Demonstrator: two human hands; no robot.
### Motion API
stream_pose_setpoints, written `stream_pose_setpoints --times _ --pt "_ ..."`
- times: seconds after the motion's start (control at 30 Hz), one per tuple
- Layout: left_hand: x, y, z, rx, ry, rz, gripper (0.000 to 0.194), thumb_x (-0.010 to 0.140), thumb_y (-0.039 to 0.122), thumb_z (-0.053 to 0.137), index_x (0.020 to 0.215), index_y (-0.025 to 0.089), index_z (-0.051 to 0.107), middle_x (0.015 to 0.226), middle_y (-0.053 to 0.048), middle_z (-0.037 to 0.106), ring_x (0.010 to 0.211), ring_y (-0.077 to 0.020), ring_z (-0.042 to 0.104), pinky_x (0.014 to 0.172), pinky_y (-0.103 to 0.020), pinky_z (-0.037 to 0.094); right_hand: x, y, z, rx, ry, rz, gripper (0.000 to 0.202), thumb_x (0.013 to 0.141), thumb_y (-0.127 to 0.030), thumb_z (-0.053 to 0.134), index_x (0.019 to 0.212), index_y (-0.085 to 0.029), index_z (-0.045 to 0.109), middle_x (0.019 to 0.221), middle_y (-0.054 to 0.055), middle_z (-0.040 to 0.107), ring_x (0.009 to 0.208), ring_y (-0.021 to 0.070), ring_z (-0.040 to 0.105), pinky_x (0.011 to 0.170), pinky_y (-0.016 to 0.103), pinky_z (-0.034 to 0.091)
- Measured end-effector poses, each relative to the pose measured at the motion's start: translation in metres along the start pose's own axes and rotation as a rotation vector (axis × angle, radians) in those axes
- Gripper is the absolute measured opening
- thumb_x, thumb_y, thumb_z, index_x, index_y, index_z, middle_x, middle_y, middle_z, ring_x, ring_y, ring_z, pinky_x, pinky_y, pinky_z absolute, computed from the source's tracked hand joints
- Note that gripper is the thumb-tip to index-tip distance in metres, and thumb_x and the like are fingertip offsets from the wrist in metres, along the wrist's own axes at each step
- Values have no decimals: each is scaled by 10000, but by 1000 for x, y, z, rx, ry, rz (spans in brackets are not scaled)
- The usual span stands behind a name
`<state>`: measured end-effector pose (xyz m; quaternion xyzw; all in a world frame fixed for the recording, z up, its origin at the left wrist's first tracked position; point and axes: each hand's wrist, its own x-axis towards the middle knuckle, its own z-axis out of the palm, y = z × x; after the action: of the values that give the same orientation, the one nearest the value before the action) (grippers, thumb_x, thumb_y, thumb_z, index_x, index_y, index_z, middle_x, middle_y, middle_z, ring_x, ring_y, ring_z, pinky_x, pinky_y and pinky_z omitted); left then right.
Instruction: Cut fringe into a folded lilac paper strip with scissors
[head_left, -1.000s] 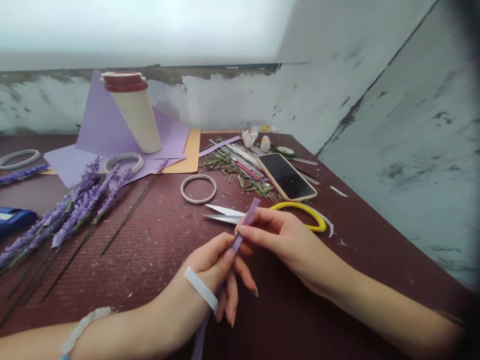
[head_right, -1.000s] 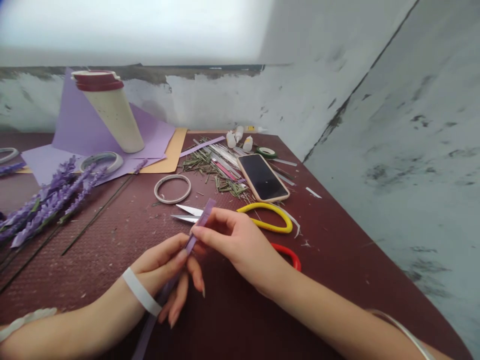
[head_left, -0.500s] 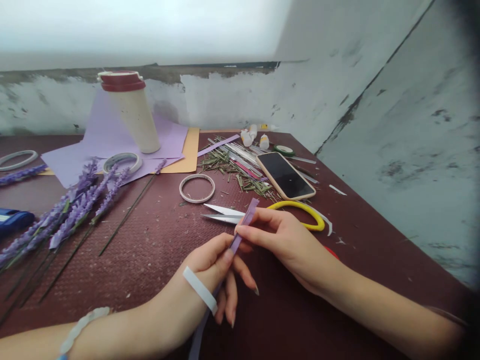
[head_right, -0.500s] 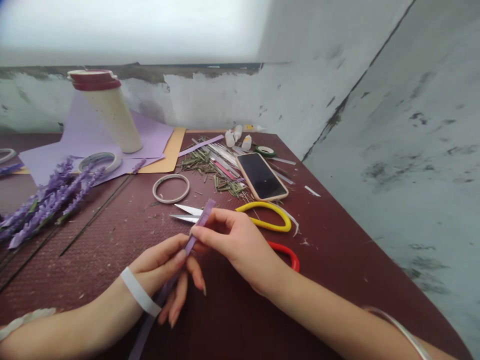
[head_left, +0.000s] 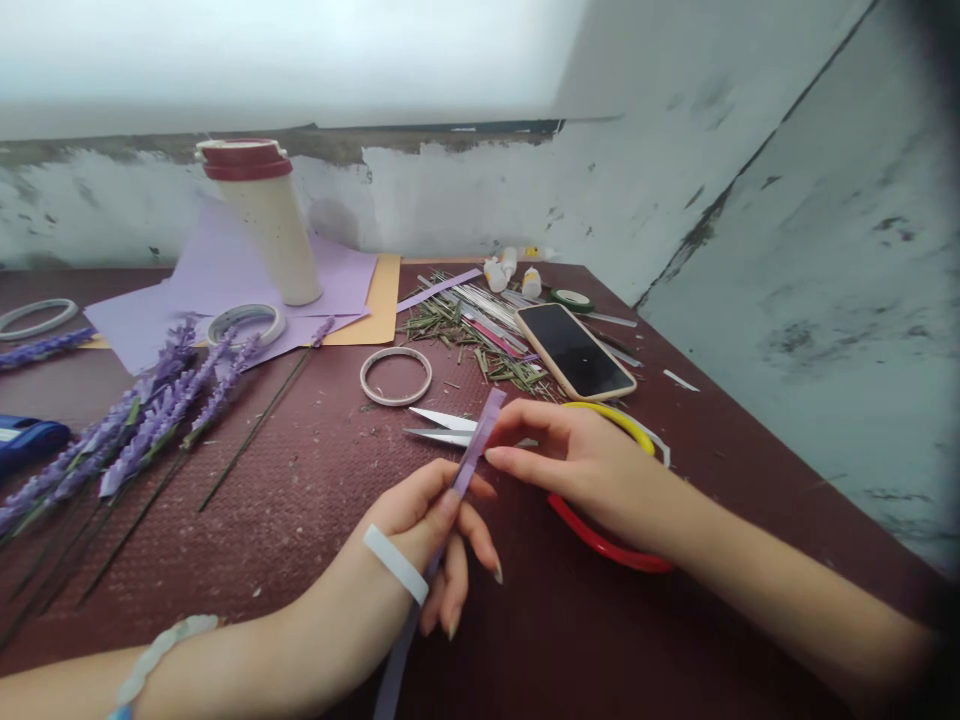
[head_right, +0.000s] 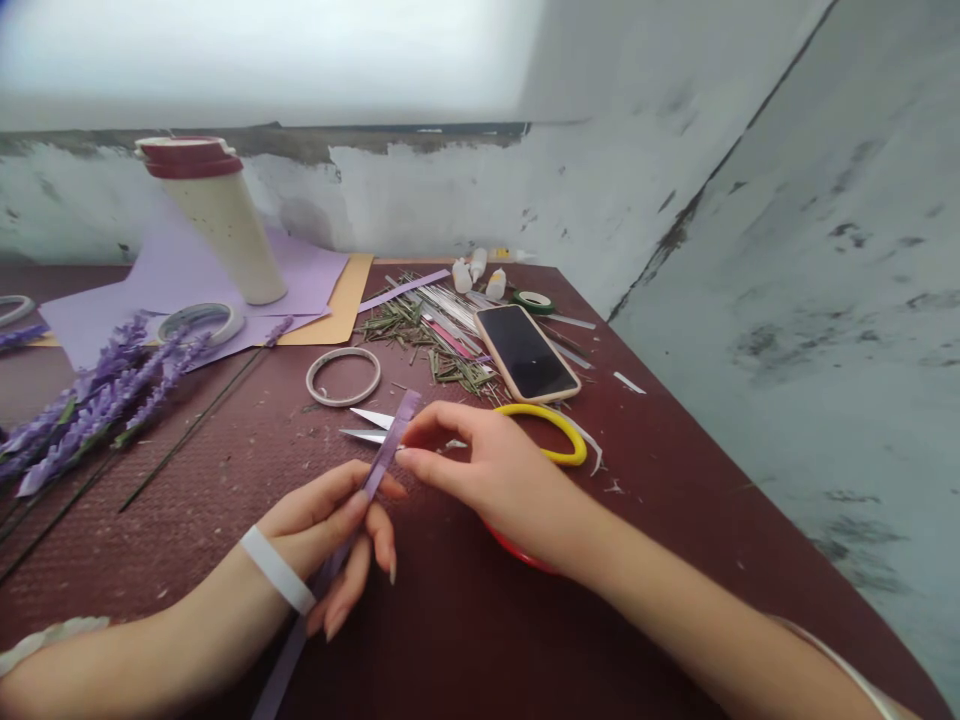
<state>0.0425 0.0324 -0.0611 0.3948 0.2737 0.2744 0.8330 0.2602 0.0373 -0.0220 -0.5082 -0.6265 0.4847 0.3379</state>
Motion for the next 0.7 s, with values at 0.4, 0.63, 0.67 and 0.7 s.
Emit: stream_pose_setpoints --times 0.4,0.63,0.67,0.7 --pt "-5 6 8 6 246 55 447 849 528 945 963 200 665 669 46 729 339 -51 525 322 -133 370 -15 48 -83 -577 -119 116 623 786 -620 902 1298 -299 751 1360 105 797 1236 378 771 1067 446 636" --pt "-5 8 8 -29 252 25 461 822 529 968 964 198 680 657 49 739 342 -52 537 324 -131 384 -16 42 -72 -677 -101 82 385 785 -449 818 1113 -274 724 1122 82 825 961 330 785 831 388 652" --pt "-4 8 8 -27 254 24 454 827 524 966 965 199 681 656 50 740 342 -52 537 325 -129 382 -17 42 -70 -689 -105 86 351 776 -399 805 1090 -273 713 1097 74 830 917 317 782 772 370 638" --pt "-4 8 8 -25 254 22 447 832 519 963 964 200 681 655 51 739 342 -52 536 325 -129 380 -19 42 -68 -701 -106 90 334 765 -357 797 1074 -272 703 1079 69 834 887 308 782 727 356 622"
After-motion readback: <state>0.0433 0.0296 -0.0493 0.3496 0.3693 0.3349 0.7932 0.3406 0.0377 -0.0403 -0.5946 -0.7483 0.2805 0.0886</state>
